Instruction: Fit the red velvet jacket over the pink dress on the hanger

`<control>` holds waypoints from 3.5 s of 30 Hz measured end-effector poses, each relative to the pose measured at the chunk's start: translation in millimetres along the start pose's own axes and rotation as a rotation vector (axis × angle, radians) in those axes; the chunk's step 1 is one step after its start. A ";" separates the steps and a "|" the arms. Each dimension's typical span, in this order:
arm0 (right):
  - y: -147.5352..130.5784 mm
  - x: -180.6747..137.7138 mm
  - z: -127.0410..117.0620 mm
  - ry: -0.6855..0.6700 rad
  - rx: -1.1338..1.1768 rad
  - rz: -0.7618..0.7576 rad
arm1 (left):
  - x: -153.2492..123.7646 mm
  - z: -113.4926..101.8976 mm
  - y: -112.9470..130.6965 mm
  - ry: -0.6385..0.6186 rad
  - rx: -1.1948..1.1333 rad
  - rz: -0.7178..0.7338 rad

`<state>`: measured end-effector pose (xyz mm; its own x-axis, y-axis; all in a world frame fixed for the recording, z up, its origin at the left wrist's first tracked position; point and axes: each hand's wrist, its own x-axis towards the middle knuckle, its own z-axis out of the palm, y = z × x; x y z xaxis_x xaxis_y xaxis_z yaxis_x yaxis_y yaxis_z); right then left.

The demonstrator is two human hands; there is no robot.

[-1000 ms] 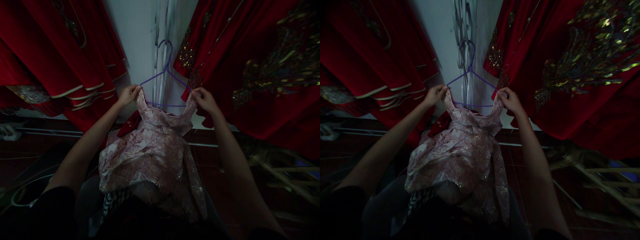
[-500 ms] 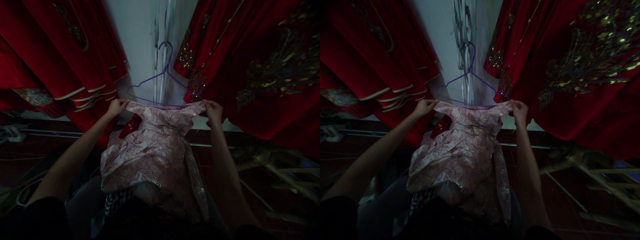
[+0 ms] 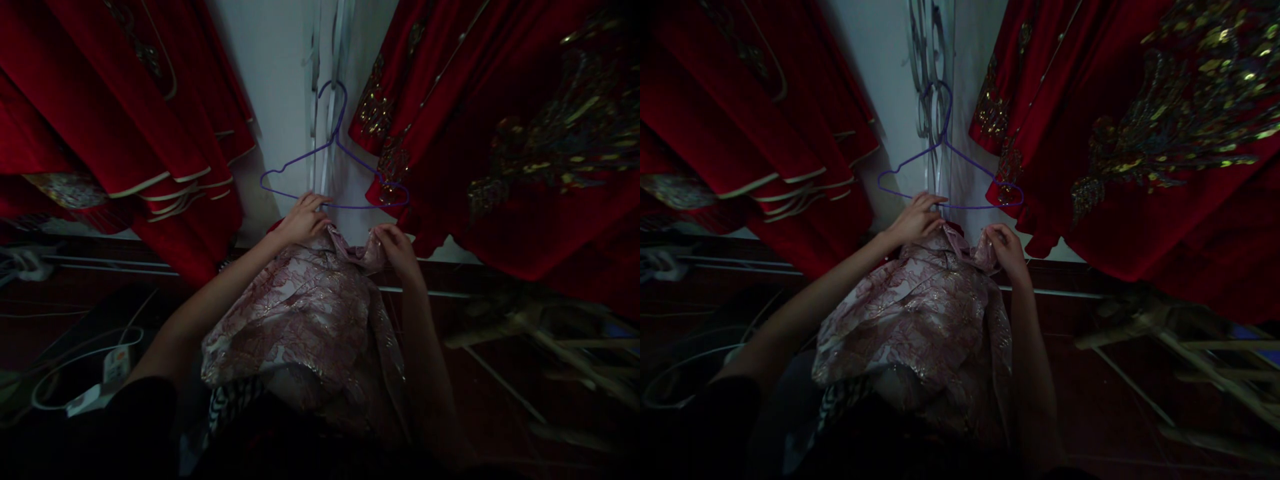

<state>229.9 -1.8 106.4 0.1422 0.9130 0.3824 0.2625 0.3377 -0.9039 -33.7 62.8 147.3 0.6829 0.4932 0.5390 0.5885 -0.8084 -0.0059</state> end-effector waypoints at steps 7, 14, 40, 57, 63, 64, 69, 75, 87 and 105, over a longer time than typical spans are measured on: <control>22.1 7.9 -16.3 0.268 0.042 0.061 | -18.7 27.5 23.5 0.010 0.047 -0.068; 38.5 18.2 -30.0 0.521 0.056 -0.011 | -51.8 -18.0 28.6 0.142 -0.003 -0.046; -12.3 32.4 -55.0 0.588 -0.361 -0.311 | -47.2 -25.3 27.0 0.103 -0.030 -0.084; -47.1 34.6 -39.6 0.502 -0.483 -0.401 | -40.6 -17.4 25.4 0.115 -0.126 -0.111; -68.7 69.4 -12.3 0.243 -0.494 -0.417 | -15.3 3.1 38.1 0.146 -0.271 -0.150; -68.0 73.5 -8.3 0.209 -0.483 -0.407 | -11.5 5.2 40.2 0.153 -0.297 -0.155; -60.8 81.6 -2.6 0.133 -0.448 -0.381 | -4.5 -1.3 32.0 0.196 -0.437 -0.181; -58.5 86.6 -13.7 0.202 -0.430 -0.412 | -39.3 -20.9 -52.7 0.518 -0.320 -0.587; -58.1 91.5 -18.7 0.211 -0.439 -0.393 | -105.4 -14.7 -117.6 0.455 -0.603 -0.862; -64.4 89.1 -23.1 0.156 -0.439 -0.415 | -95.6 -26.3 -116.1 0.511 -0.665 -0.834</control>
<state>247.7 52.5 203.2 0.0737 0.6706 0.7382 0.6892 0.5007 -0.5237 -178.7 101.1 118.6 -0.1465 0.8840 0.4439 0.3262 -0.3805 0.8654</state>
